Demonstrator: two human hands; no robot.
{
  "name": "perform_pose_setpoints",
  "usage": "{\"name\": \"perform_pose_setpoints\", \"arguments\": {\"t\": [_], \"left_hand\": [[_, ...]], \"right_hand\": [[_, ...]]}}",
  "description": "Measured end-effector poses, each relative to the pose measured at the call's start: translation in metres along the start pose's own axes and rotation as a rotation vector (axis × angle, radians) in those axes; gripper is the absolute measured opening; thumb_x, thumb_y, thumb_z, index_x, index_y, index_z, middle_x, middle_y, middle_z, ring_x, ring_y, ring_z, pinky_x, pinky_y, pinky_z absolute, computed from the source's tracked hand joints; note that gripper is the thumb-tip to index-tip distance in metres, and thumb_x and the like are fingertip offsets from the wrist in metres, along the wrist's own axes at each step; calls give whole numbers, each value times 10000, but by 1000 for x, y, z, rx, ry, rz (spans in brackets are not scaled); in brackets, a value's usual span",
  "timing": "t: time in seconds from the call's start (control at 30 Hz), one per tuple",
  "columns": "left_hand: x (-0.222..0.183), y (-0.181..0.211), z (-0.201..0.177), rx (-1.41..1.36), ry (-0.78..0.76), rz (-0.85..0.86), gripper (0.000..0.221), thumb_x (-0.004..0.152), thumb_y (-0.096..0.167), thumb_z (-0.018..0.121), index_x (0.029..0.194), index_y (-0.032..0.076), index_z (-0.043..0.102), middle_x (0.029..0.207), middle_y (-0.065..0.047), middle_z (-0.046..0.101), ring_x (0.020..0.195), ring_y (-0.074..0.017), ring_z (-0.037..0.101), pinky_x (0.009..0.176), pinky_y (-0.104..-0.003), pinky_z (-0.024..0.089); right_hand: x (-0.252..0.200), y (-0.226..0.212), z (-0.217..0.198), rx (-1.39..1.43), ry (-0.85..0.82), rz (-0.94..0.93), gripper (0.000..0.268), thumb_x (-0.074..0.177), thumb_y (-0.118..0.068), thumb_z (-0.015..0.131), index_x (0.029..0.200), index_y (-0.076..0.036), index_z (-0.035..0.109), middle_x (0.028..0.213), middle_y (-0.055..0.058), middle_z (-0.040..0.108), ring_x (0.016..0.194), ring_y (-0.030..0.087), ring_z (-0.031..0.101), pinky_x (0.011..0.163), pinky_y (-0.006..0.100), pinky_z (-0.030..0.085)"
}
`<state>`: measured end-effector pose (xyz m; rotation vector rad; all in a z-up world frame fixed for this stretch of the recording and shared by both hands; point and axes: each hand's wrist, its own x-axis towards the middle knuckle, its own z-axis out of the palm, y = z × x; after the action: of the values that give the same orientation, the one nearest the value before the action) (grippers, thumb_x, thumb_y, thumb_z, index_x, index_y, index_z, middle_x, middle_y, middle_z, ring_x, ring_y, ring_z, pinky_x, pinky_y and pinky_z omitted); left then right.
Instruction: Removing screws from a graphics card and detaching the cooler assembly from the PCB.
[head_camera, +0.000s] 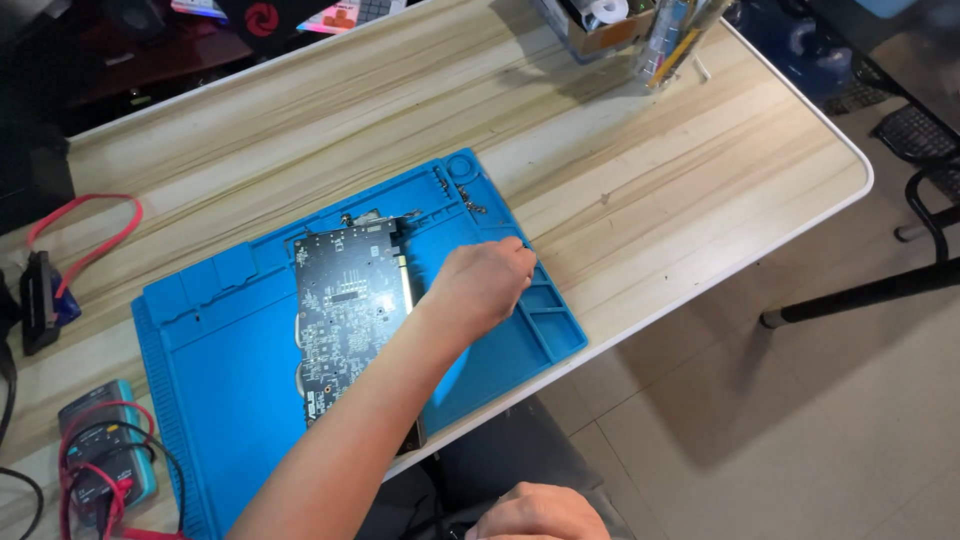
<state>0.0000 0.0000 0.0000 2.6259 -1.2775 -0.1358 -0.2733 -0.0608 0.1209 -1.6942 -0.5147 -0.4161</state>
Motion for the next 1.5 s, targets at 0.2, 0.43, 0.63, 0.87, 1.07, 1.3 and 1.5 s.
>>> {"name": "perform_pose_setpoints", "arguments": {"t": [0.2, 0.43, 0.63, 0.87, 1.07, 1.3, 1.5], "left_hand": [[-4, 2, -13, -37, -17, -25, 109, 1130, 216, 664, 1067, 154, 728, 1054, -55, 714, 767, -318, 728, 572, -454, 570], [-3, 5, -10, -49, -45, -24, 107, 1111, 265, 701, 1091, 174, 753, 1085, -26, 726, 829, -321, 742, 596, -459, 587], [-2, 5, -10, -69, -25, -3, 126, 1109, 226, 695, 1041, 158, 776, 1019, -34, 726, 812, -338, 733, 568, -475, 560], [-47, 7, -93, -258, 33, -107, 115, 1093, 240, 631, 1049, 211, 733, 1103, -14, 729, 916, -322, 720, 691, -509, 523], [-189, -14, -152, -403, 430, -313, 123, 1063, 196, 685, 1091, 136, 789, 1058, -25, 783, 997, -246, 740, 832, -392, 539], [-312, -8, -92, -543, 715, -615, 186, 1049, 186, 704, 1110, 86, 849, 1057, -80, 778, 925, -217, 742, 772, -354, 568], [-318, 12, -53, -669, 626, -650, 223, 1077, 271, 677, 1208, 155, 813, 1208, -48, 745, 999, -247, 751, 651, -398, 578]], "right_hand": [[-4, 8, -4, 17, 4, -15, 269, 1166, -201, 575, 1080, -41, 773, 1022, 105, 797, 781, 255, 808, 689, 336, 698], [-17, 29, -10, 54, -36, -34, 227, 1161, -186, 609, 1179, -31, 774, 1047, 127, 805, 838, 278, 837, 740, 352, 720], [-3, 14, -3, 54, 44, -39, 368, 1186, -241, 526, 1073, -7, 787, 948, 154, 804, 770, 285, 848, 698, 355, 721], [-5, 15, -31, -180, 214, 10, 203, 1003, -111, 746, 1202, -74, 750, 959, 102, 875, 744, 128, 858, 683, 187, 691], [15, 27, -44, 66, 206, -102, 329, 999, -21, 729, 1319, -47, 657, 1113, 219, 797, 986, 273, 922, 902, 324, 805], [76, 34, 0, 145, -62, -254, 377, 1073, -36, 690, 1426, -85, 567, 1192, 253, 766, 1097, 363, 917, 994, 417, 854], [118, 42, 51, 4, -189, -337, 229, 1099, -30, 650, 1312, -24, 567, 1119, 198, 798, 1050, 329, 888, 923, 384, 787]]}}
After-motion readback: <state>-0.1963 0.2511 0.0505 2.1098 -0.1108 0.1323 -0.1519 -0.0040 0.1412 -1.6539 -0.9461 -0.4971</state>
